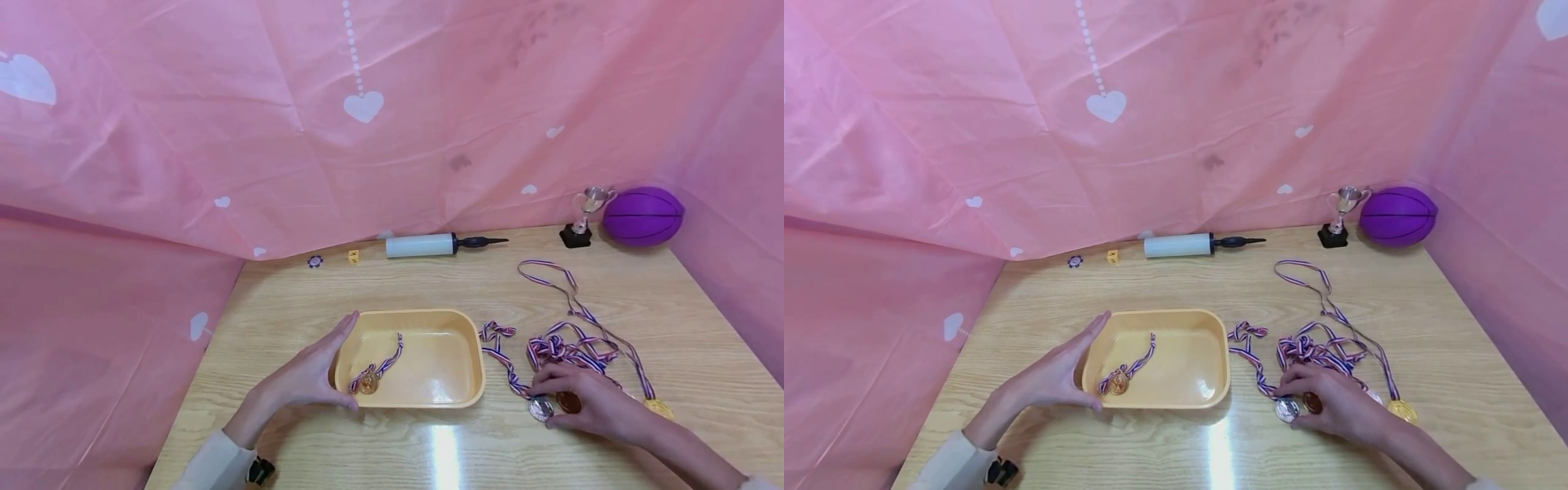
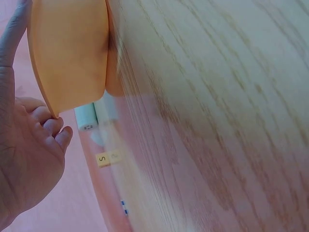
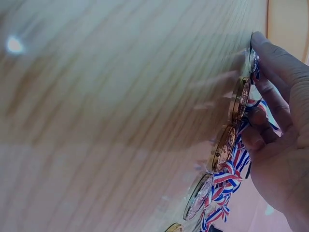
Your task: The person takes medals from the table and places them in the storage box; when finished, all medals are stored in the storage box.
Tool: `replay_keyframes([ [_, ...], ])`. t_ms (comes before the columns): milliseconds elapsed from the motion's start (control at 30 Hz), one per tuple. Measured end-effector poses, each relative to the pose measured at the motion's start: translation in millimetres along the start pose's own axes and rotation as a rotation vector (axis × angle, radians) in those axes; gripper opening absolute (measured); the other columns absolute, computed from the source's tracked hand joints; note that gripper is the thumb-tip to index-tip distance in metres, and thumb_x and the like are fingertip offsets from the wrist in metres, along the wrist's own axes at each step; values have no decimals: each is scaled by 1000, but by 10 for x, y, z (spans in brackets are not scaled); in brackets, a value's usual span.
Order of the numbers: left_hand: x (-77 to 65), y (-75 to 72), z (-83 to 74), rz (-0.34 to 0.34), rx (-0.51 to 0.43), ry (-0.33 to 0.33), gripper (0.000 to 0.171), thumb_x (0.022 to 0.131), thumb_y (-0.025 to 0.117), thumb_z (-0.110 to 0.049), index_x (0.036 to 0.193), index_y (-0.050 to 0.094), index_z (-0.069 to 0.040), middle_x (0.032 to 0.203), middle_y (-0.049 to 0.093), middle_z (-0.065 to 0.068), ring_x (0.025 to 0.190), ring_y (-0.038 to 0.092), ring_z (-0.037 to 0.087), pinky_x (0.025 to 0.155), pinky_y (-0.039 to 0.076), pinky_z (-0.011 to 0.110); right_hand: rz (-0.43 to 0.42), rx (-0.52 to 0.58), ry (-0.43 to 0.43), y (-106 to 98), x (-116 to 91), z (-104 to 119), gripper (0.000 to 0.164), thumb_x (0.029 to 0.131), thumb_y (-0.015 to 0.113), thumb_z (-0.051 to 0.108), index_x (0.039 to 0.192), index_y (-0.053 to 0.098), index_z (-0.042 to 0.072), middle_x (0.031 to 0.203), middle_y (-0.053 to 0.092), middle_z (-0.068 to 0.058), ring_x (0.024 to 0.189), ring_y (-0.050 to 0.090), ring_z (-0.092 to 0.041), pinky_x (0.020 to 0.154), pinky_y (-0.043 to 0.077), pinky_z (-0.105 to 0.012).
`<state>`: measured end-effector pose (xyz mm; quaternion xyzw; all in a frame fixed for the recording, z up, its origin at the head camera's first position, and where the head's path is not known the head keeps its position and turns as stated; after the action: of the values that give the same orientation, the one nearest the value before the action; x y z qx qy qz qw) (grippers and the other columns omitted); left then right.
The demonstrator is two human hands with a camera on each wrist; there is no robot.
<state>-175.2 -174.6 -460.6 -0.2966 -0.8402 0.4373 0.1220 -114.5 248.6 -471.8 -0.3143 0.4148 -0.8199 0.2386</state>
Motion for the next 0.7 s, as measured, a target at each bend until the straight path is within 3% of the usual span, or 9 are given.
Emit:
replay_keyframes([
  [267, -2, 5, 0, -1, 1, 2, 151, 65, 99, -56, 172, -2, -23, 178, -1, -2, 161, 14, 23, 127, 26, 49, 2, -56, 12, 23, -11, 11, 53, 67, 100, 23, 109, 73, 39, 112, 65, 23, 105, 64, -8, 94, 48, -12],
  [467, 3, 7, -4, -4, 3, 5, 151, 65, 99, -56, 173, -1, -21, 178, -1, -2, 161, 14, 23, 128, 26, 48, 6, -81, 9, 0, 36, 60, 53, 67, 100, 24, 108, 70, 38, 110, 65, 24, 102, 63, -5, 83, 57, -26],
  [700, 5, 6, -1, 0, -1, -12, 152, 64, 100, -55, 172, -3, -25, 178, -1, -3, 161, 14, 21, 128, 25, 47, -26, -85, -23, -151, 145, 183, 56, 66, 100, 19, 111, 71, 36, 112, 66, 23, 106, 64, -7, 100, 41, -7],
])
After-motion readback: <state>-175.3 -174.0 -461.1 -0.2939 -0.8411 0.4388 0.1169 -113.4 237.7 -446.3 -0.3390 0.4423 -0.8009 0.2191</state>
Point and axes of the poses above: each hand's wrist, its own x-axis towards the middle knuckle, its own y-axis out of the palm, z = x × y, the point moved 7 cm from there along x, towards the middle knuckle
